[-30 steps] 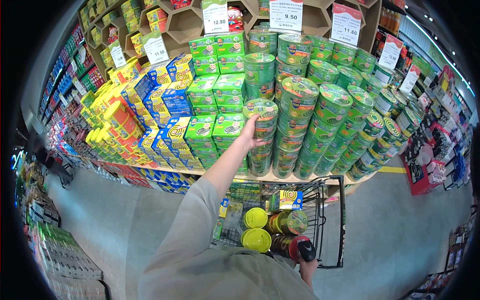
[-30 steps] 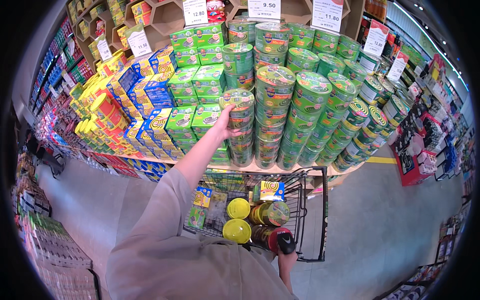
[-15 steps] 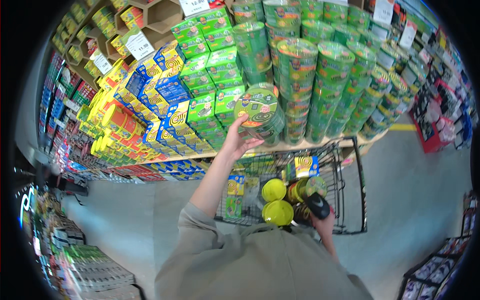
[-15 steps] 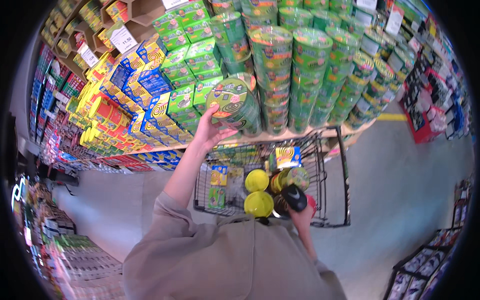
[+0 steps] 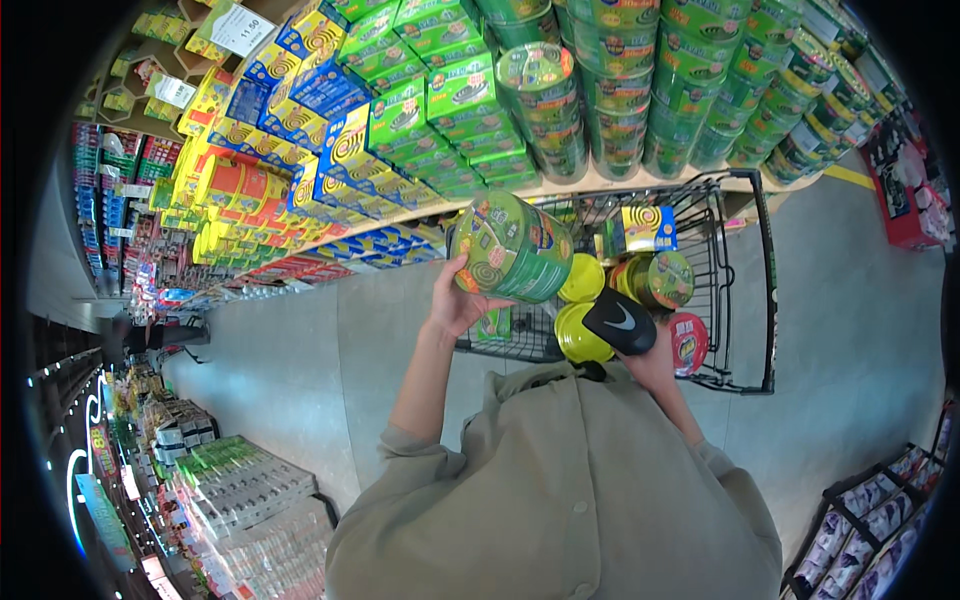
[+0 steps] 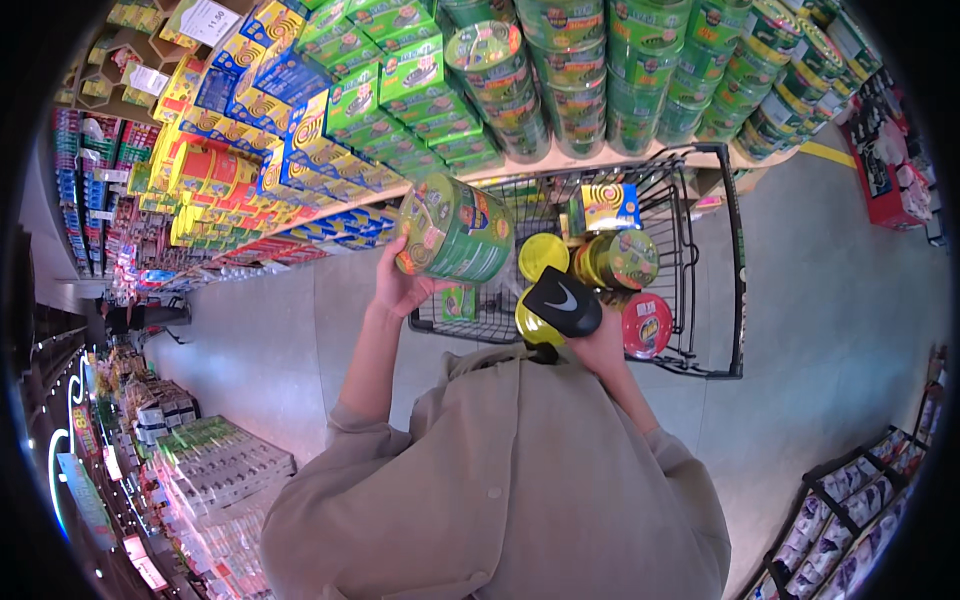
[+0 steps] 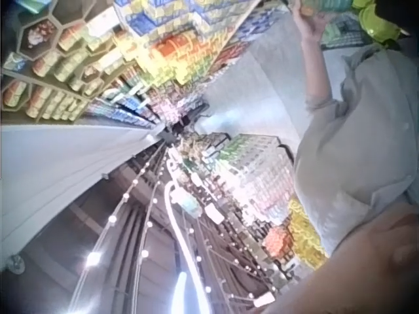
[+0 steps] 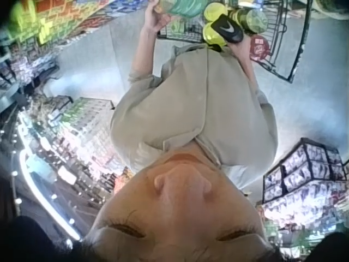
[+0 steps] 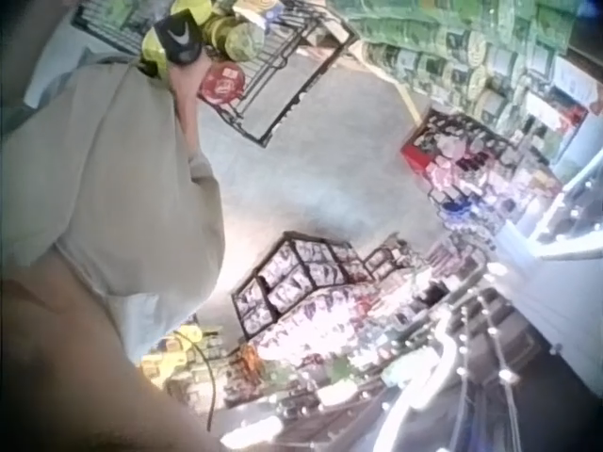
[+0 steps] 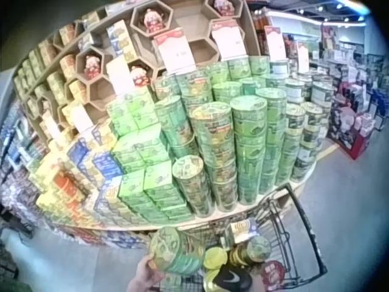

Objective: Selecting various snack canisters and boxes from shelves and placing them into a shopping cart.

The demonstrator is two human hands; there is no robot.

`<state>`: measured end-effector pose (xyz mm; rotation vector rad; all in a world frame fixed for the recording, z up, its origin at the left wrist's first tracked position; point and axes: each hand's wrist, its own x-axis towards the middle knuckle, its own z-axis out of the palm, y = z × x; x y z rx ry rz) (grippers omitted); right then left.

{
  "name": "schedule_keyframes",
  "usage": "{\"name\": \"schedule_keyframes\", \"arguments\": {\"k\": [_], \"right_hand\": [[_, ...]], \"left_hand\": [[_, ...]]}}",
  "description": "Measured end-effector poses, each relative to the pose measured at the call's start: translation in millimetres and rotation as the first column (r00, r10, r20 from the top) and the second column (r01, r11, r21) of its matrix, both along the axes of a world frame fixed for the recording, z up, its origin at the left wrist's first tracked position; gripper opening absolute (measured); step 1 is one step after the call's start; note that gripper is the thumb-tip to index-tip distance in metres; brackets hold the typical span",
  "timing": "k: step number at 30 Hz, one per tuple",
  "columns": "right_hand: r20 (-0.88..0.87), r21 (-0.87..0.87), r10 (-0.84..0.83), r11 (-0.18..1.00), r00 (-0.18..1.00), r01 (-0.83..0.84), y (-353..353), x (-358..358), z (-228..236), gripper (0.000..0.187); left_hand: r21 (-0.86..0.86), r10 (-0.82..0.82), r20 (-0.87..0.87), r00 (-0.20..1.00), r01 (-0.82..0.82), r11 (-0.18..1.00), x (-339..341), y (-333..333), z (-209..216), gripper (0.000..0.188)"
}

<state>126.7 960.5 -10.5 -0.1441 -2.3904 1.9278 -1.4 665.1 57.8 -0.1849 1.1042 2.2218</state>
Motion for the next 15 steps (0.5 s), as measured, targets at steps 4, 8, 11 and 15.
{"name": "schedule_keyframes", "arguments": {"k": [4,8,11,15], "right_hand": [[-0.003,-0.017,-0.005,1.0,1.0,0.004,1.1,2.0,4.0,0.042],[0.038,-0.003,0.0,1.0,0.999,0.0,6.9,4.4,11.0,0.039],[0.026,-0.022,0.009,1.0,1.0,-0.009,10.1,5.9,6.5,0.038],[0.01,0.0,0.006,1.0,1.0,-0.006,9.3,6.8,7.8,0.038]], "left_hand": [[-0.062,0.058,0.038,0.998,-0.055,0.997,16.7,-25.2,-29.8,0.064],[-0.064,0.131,0.036,0.991,-0.128,0.99,28.8,-31.7,-46.2,0.059],[-0.017,0.124,0.07,0.99,-0.123,0.992,28.3,-39.9,-59.1,0.058],[-0.006,0.113,0.116,0.987,-0.113,0.994,28.9,-39.5,-63.9,0.058]]}}
